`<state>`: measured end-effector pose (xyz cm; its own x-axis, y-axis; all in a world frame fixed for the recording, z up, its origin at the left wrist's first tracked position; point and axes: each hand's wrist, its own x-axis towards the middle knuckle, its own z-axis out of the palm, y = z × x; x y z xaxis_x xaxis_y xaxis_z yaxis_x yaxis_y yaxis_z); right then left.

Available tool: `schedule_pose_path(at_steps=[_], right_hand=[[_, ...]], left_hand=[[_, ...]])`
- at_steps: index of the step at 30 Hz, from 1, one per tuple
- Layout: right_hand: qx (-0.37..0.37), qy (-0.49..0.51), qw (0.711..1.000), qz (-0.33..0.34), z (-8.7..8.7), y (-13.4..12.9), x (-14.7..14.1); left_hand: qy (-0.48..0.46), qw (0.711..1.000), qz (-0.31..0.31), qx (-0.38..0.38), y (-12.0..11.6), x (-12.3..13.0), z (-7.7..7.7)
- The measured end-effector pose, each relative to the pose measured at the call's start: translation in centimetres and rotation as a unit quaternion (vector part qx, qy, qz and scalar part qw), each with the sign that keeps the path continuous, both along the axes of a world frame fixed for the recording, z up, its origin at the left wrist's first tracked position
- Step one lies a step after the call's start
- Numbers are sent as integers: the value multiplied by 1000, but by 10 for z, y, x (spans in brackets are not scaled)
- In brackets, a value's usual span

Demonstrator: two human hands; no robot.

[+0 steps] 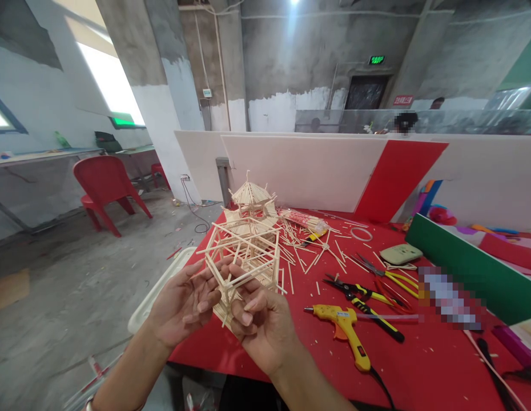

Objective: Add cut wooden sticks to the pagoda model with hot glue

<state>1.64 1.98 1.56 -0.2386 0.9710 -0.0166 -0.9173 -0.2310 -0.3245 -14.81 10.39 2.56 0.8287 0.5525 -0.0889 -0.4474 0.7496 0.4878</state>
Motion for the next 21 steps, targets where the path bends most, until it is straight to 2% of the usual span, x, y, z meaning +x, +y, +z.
schedule_pose_path(at_steps=[21], right_hand=[[-6, 7, 1000, -10, -1, -2, -1]], left_hand=[[2, 1000, 6, -1, 0, -1, -4]])
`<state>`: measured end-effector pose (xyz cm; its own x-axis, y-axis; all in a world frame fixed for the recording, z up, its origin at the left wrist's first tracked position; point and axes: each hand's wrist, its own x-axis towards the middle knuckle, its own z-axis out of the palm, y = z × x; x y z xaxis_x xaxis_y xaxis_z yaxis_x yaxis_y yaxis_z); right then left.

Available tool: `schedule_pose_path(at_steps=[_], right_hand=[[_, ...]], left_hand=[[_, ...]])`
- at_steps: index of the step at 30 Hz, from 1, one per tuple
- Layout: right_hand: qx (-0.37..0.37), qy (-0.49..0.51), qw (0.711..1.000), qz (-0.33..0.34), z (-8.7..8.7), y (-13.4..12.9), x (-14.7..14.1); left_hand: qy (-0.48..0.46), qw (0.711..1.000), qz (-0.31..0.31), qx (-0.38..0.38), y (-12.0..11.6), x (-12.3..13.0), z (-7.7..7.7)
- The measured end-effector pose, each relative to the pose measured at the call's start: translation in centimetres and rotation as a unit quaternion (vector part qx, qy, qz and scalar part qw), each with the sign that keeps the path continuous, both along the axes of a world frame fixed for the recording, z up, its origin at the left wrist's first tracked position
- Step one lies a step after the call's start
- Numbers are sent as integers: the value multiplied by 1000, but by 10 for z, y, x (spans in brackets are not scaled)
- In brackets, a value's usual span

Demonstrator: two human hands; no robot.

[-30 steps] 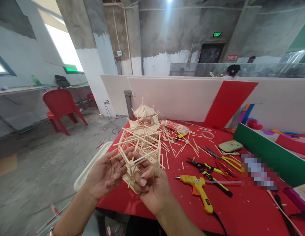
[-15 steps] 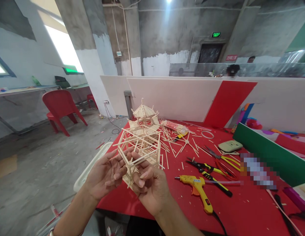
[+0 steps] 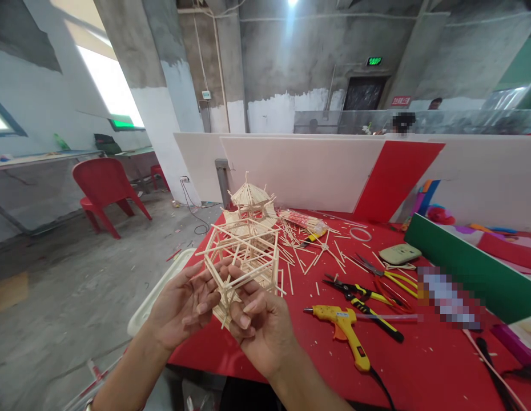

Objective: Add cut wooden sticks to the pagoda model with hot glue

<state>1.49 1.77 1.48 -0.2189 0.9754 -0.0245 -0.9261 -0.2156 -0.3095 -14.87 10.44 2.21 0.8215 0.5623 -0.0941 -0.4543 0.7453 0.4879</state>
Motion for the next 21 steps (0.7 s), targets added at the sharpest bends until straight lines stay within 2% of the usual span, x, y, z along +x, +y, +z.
schedule_pose_path(at_steps=[21], right_hand=[[-10, -10, 1000, 1, 1, 0, 0]], left_hand=[[-2, 1000, -2, -7, 0, 1, 4]])
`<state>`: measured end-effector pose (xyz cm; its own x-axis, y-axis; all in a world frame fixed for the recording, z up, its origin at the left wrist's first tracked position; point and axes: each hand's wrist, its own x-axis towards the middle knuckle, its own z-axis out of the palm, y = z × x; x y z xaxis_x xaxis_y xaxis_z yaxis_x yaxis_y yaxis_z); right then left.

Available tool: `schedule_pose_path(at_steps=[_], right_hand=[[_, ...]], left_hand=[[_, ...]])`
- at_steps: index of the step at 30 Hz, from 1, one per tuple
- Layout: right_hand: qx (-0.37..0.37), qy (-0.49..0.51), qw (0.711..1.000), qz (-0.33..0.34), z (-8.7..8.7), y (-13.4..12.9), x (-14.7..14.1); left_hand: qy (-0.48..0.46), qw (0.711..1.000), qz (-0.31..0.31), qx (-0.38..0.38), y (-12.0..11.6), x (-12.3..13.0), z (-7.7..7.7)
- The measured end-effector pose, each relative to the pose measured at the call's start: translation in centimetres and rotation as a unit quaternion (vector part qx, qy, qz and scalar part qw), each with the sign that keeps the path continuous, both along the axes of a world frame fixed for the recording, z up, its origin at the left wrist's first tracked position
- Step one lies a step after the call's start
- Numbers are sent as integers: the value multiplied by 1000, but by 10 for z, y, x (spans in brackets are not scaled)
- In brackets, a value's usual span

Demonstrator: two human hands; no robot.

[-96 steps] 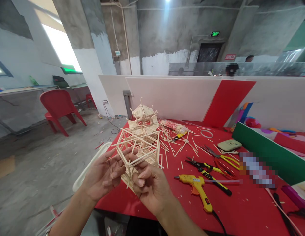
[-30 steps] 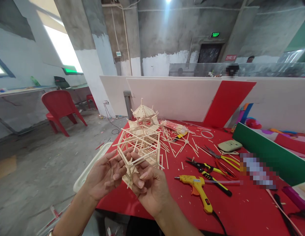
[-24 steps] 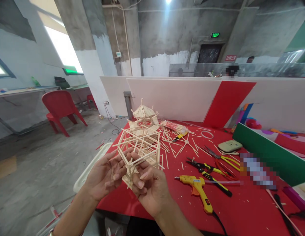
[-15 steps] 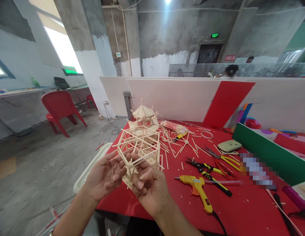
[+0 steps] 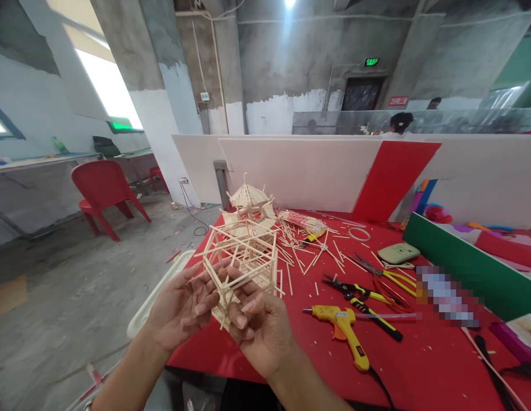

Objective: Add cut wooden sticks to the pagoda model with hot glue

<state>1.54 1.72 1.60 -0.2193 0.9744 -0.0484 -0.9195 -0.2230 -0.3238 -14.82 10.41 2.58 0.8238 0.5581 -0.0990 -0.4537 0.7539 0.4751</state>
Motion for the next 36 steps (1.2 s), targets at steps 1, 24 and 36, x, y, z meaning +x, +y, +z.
schedule_pose_path(at_steps=[1, 24, 36], right_hand=[[1, 0, 1000, 1, 0, 0, 0], [-18, -12, 1000, -4, -1, -1, 0], [-12, -15, 1000, -2, -3, 0, 0]], left_hand=[[2, 1000, 1, 0, 0, 0, 0], [1, 1000, -1, -9, 1, 0, 3], [-13, 1000, -4, -15, 2, 0, 1]])
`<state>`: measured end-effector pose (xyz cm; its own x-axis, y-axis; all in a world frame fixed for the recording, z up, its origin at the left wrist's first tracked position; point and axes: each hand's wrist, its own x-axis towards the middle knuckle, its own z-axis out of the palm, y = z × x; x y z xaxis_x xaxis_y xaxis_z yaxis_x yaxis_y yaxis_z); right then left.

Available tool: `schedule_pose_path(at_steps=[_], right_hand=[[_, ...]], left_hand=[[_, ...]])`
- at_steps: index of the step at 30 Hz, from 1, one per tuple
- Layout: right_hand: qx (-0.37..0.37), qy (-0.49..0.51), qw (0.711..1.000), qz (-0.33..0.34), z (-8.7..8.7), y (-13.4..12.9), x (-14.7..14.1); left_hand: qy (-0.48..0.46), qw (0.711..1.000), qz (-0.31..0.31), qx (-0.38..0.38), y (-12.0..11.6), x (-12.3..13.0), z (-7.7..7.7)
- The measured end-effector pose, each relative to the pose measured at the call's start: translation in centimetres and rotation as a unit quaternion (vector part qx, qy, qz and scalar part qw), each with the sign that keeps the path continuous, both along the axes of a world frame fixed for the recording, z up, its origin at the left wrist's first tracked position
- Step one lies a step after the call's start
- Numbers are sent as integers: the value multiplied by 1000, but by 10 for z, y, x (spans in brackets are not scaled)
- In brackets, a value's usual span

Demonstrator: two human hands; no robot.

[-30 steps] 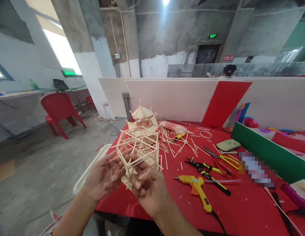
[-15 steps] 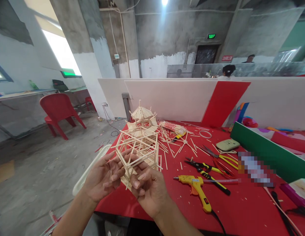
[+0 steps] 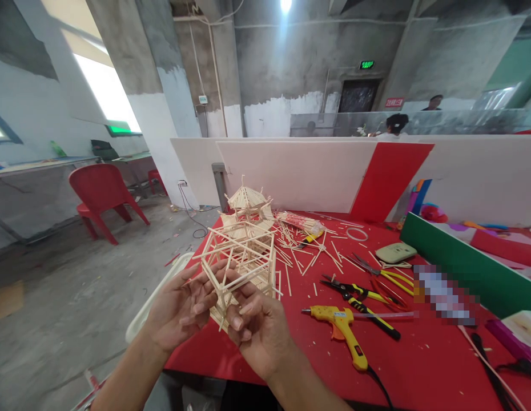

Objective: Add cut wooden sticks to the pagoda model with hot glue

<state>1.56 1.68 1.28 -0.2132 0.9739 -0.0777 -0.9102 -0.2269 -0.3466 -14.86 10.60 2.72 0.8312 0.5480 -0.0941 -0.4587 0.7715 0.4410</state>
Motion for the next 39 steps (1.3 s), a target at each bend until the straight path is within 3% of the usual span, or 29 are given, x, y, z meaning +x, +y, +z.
schedule_pose_path(at_steps=[10, 21, 39], right_hand=[[16, 27, 1000, 0, -1, 0, -2], [11, 12, 1000, -2, 1, -1, -3], [23, -12, 1000, -8, -3, -2, -2]], left_hand=[[-33, 998, -43, -13, -1, -1, 4], [-2, 999, 40, -35, -10, 3, 10], [-32, 999, 10, -5, -4, -1, -1]])
